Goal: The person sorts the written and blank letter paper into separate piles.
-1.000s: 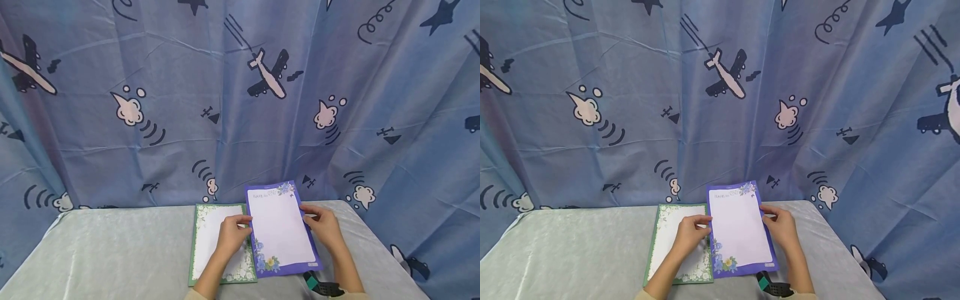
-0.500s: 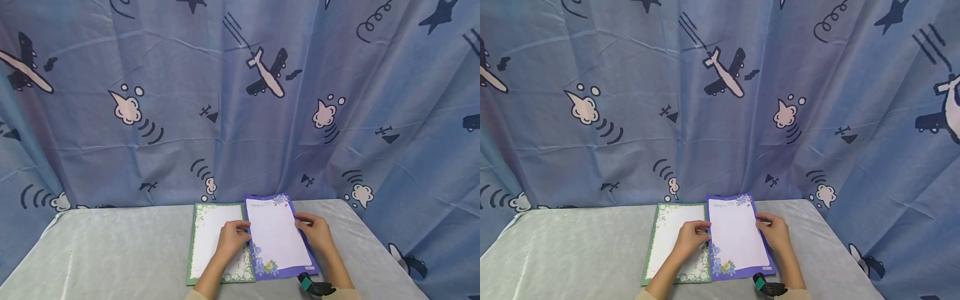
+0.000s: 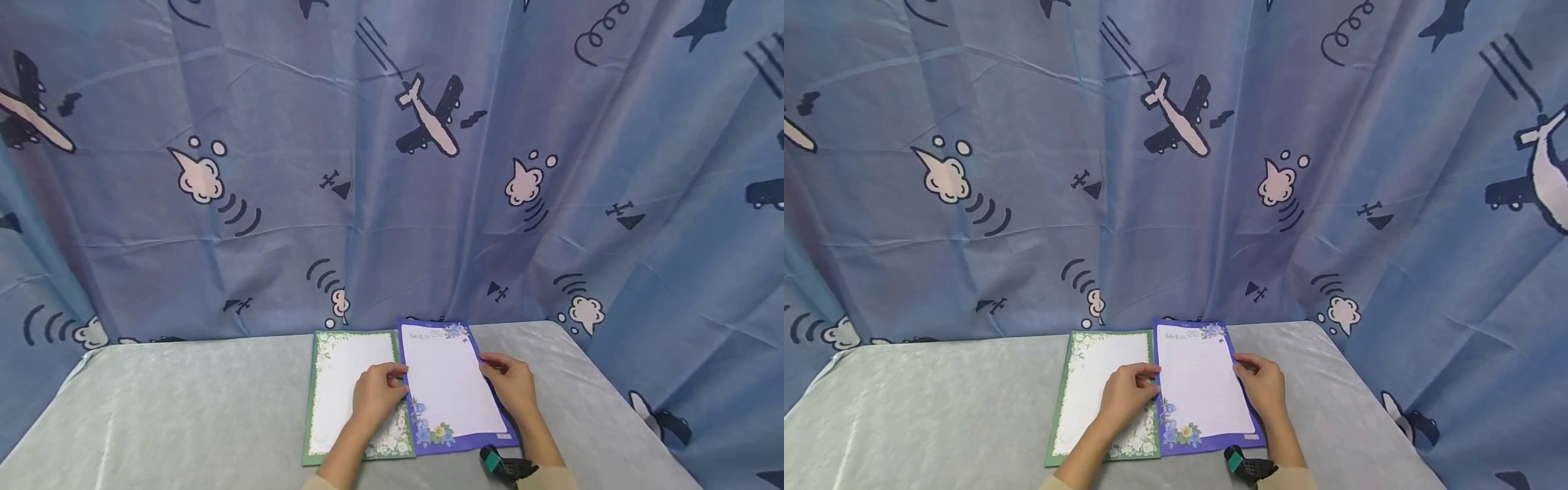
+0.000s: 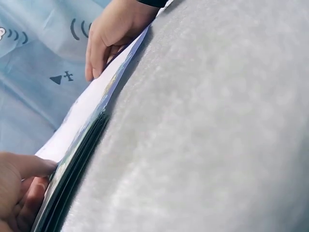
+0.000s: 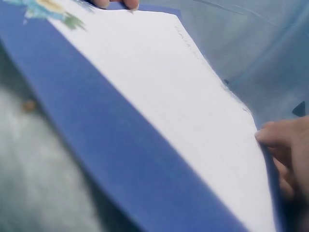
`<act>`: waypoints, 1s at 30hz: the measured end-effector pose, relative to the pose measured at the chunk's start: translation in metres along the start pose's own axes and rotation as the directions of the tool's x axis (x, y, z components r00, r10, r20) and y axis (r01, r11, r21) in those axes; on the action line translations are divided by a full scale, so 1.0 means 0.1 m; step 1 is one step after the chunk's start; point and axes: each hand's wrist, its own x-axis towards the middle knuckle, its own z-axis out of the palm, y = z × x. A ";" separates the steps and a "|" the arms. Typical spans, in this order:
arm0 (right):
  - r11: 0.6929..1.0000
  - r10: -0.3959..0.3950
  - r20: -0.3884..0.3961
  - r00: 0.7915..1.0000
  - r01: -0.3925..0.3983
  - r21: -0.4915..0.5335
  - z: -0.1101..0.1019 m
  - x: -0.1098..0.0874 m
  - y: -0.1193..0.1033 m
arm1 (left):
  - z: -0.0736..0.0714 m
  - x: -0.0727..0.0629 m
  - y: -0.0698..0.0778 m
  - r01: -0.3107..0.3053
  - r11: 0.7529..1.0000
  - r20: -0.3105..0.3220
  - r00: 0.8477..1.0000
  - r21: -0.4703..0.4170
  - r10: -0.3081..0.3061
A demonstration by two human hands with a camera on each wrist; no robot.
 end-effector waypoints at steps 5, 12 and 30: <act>1.000 -0.004 -0.010 1.000 0.004 -0.013 0.01 -0.01 0.00 | 0.01 -0.01 0.00 0.007 1.000 -0.007 1.000 0.012 -0.007; 0.998 -0.039 -0.035 0.999 0.037 -0.054 0.03 -0.02 -0.02 | -0.01 -0.01 0.03 0.006 1.000 -0.008 1.000 0.022 -0.006; 0.995 -0.075 -0.056 0.996 0.070 -0.074 0.03 -0.05 -0.06 | 0.01 -0.03 0.05 -0.012 0.996 -0.040 0.999 0.092 0.016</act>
